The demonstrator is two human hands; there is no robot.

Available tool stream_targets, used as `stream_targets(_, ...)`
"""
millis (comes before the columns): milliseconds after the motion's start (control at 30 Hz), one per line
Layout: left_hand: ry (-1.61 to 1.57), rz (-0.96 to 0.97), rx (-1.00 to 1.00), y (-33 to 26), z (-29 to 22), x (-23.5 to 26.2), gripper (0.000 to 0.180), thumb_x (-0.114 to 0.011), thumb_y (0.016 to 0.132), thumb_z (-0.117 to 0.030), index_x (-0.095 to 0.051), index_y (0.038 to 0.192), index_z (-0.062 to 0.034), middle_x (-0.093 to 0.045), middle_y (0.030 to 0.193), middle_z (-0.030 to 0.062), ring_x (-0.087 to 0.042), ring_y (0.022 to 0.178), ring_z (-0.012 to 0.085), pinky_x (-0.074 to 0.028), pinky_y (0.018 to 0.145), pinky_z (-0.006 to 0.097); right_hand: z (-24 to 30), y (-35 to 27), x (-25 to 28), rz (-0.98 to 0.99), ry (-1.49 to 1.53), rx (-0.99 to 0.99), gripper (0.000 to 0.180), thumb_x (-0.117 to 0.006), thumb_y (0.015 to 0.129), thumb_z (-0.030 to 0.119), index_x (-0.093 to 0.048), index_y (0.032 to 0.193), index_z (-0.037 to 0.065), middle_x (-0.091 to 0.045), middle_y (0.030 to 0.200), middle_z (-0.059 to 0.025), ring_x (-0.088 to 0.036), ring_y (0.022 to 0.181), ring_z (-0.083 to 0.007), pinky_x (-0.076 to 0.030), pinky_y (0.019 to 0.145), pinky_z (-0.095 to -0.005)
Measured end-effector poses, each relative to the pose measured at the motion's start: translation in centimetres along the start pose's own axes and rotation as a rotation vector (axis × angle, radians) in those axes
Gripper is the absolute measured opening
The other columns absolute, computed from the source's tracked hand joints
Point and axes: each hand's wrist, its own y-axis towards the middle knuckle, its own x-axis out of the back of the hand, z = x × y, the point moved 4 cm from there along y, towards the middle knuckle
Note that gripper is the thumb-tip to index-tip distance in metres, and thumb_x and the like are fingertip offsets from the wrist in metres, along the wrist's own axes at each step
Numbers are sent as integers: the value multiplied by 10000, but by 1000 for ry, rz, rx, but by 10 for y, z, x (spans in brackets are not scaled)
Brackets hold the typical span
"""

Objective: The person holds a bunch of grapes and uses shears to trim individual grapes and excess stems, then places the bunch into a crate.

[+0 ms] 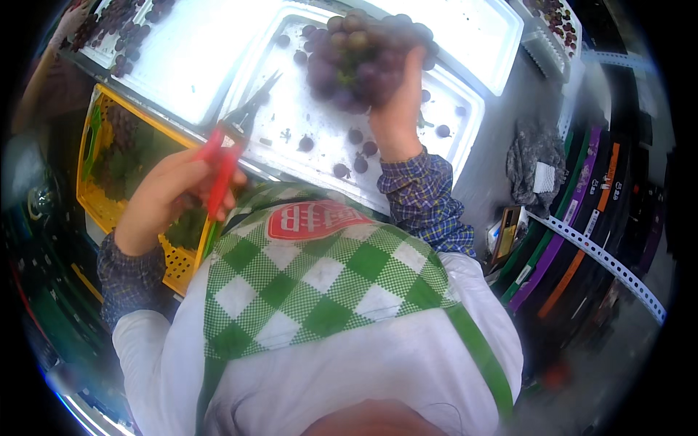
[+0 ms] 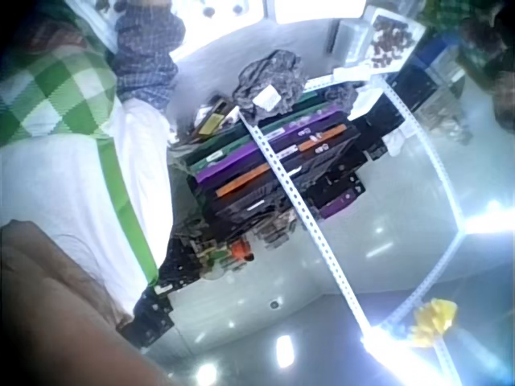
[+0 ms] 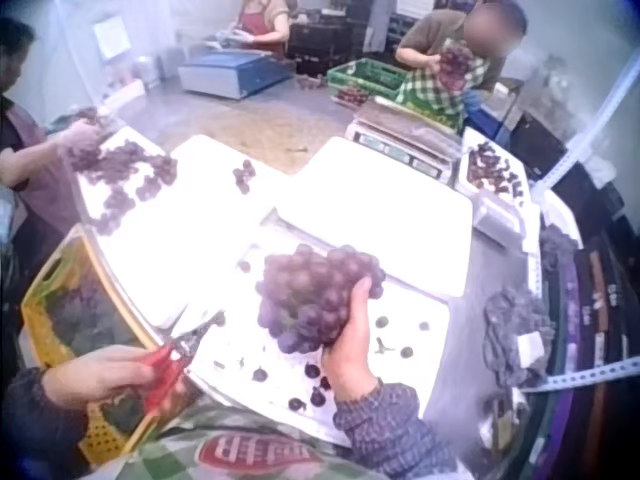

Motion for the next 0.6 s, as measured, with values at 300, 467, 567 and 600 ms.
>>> stream_targets(300,2,120,48,-17,-60,-56,679,-477,984,-488,-484,1357,80,-694,1078,206,-720,788,262,-585,655,323,4,-3,2,39,-133,47,696,-335,1015,647,-502,1372,74,-577,1317,-72,-589,1188,-188,-512,991,-345)
stream_targets(467,20,56,115,-6,-74,-59,572,-389,1021,-373,-457,1384,64,-699,1063,256,-719,741,294,-599,600,357,3,-6,3,88,-116,44,637,-333,1016,648,-592,1259,119,-650,1176,-34,-626,957,-142,-518,802,-286)
stream_targets(567,-35,25,87,-2,-80,-64,578,-386,1024,-380,-460,1380,70,-699,1066,258,-719,744,301,-596,600,361,6,-8,-1,159,-166,95,656,-319,1014,657,-572,1293,119,-641,1194,-47,-627,973,-152,-519,801,-290)
stream_targets(600,-36,20,96,-1,-81,-66,578,-385,1024,-378,-460,1380,71,-698,1070,260,-719,746,305,-596,603,364,7,-9,-2,168,-160,108,661,-317,1014,659,-566,1303,119,-637,1199,-50,-626,981,-157,-520,798,-292)
